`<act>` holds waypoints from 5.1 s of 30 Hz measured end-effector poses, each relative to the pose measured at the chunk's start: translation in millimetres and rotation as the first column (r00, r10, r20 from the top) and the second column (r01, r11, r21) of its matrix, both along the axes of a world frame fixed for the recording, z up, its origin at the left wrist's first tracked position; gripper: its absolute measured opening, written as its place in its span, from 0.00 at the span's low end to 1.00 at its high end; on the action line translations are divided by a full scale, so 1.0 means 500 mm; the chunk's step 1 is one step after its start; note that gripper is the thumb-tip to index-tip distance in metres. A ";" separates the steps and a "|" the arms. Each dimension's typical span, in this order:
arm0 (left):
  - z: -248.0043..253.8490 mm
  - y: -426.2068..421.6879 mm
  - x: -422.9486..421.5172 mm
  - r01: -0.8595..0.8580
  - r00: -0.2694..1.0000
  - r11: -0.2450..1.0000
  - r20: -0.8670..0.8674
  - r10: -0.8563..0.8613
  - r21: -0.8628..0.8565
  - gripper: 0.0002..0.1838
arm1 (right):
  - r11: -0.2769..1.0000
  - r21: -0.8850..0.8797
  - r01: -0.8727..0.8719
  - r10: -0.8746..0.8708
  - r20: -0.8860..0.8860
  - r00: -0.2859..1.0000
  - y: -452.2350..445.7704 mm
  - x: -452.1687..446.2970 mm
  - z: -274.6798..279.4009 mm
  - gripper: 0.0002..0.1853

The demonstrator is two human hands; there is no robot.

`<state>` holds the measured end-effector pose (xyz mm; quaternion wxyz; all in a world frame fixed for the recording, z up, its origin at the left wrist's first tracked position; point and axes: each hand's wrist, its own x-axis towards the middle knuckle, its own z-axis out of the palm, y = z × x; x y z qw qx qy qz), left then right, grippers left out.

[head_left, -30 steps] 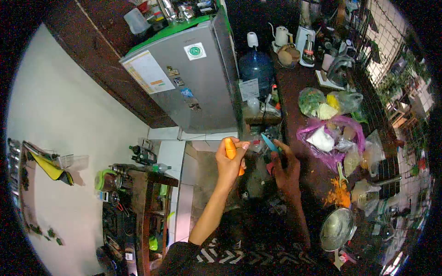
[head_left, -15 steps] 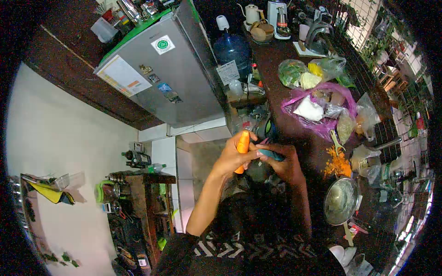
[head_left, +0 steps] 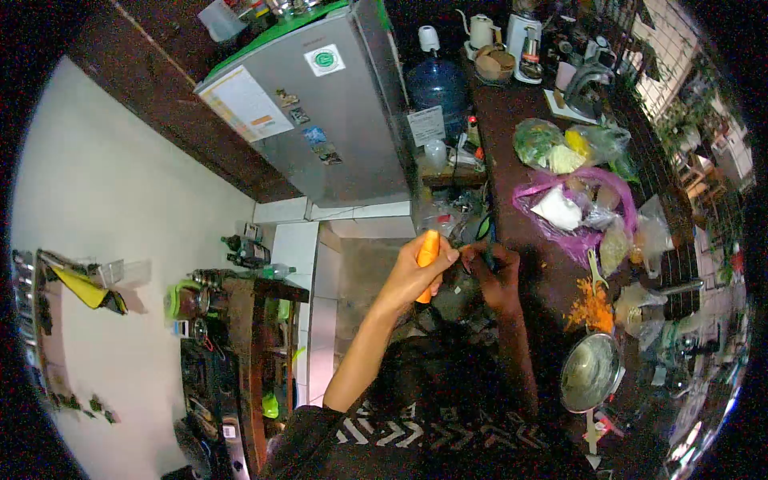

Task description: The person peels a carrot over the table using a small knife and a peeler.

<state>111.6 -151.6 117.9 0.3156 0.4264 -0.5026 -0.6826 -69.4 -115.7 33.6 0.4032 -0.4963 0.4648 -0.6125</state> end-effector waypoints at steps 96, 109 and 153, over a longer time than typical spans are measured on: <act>0.042 -0.135 0.009 -0.140 0.913 0.975 -0.403 0.059 -0.175 0.29 | 0.978 -0.184 -0.094 -0.001 -0.460 0.888 -0.160 -0.011 0.196 0.23; 0.071 -0.122 0.030 -0.168 0.498 0.986 -0.862 0.090 0.006 0.46 | 0.970 0.124 -0.210 0.242 -0.594 0.767 -0.137 0.042 0.268 0.30; 0.118 -0.156 -0.055 -0.349 0.530 0.922 -0.775 0.343 0.169 0.33 | 0.928 -0.262 -0.265 0.002 -0.709 0.705 -0.144 0.023 0.280 0.25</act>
